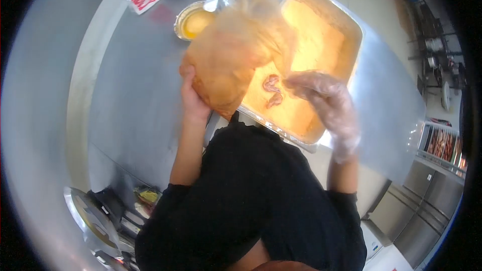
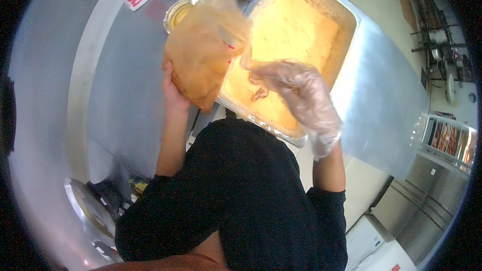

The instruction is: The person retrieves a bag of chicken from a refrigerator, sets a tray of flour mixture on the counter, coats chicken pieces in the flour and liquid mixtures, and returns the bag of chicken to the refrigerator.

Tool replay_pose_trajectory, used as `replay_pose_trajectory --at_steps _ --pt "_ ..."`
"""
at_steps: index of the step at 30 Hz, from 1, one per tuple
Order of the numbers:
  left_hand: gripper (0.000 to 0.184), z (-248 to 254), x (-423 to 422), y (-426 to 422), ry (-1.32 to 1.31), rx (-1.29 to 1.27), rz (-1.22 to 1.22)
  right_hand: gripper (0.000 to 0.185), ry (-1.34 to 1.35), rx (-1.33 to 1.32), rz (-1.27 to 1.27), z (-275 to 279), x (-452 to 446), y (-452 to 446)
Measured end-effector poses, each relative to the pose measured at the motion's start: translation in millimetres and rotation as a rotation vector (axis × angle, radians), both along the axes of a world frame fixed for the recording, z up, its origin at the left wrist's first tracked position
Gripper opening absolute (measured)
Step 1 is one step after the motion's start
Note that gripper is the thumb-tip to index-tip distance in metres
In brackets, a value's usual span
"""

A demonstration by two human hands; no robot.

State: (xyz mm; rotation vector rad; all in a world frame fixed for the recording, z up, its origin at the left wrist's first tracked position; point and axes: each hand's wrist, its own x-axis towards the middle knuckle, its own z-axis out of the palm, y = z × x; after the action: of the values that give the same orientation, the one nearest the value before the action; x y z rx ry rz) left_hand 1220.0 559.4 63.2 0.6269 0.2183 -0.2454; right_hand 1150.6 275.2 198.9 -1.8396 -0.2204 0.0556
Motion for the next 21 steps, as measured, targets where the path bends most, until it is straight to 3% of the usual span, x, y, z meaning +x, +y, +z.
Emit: replay_pose_trajectory --at_steps 3,6,7,10,13,15,20,21 --pt "0.064 -1 -1 1 0.032 -0.05 -0.117 0.037 -0.357 -0.142 -0.11 -15 21 31" --pt "0.064 -6 -2 4 -0.001 -0.108 -0.173 0.038 -0.316 -0.398 -0.161 -11 42 42" --pt "0.064 -9 -2 5 -0.008 -0.126 -0.187 0.03 -0.281 -0.395 -0.146 -17 48 41" --pt "0.063 -12 -7 10 -0.06 -0.102 -0.213 0.019 0.204 -0.299 -0.049 -23 56 44" --pt "0.062 -5 -10 8 -0.119 -0.041 -0.22 0.029 -0.016 -0.679 0.13 -65 60 44" --pt "0.062 -19 -11 11 -0.075 -0.038 -0.225 0.037 -0.055 -0.557 0.149 -101 58 51" --pt "0.061 -13 -13 15 -0.033 -0.1 -0.198 0.037 -0.253 -0.468 0.124 -77 57 59" --pt "0.061 -9 -12 15 -0.027 -0.089 -0.18 0.037 -0.166 -0.361 0.094 -79 60 58"
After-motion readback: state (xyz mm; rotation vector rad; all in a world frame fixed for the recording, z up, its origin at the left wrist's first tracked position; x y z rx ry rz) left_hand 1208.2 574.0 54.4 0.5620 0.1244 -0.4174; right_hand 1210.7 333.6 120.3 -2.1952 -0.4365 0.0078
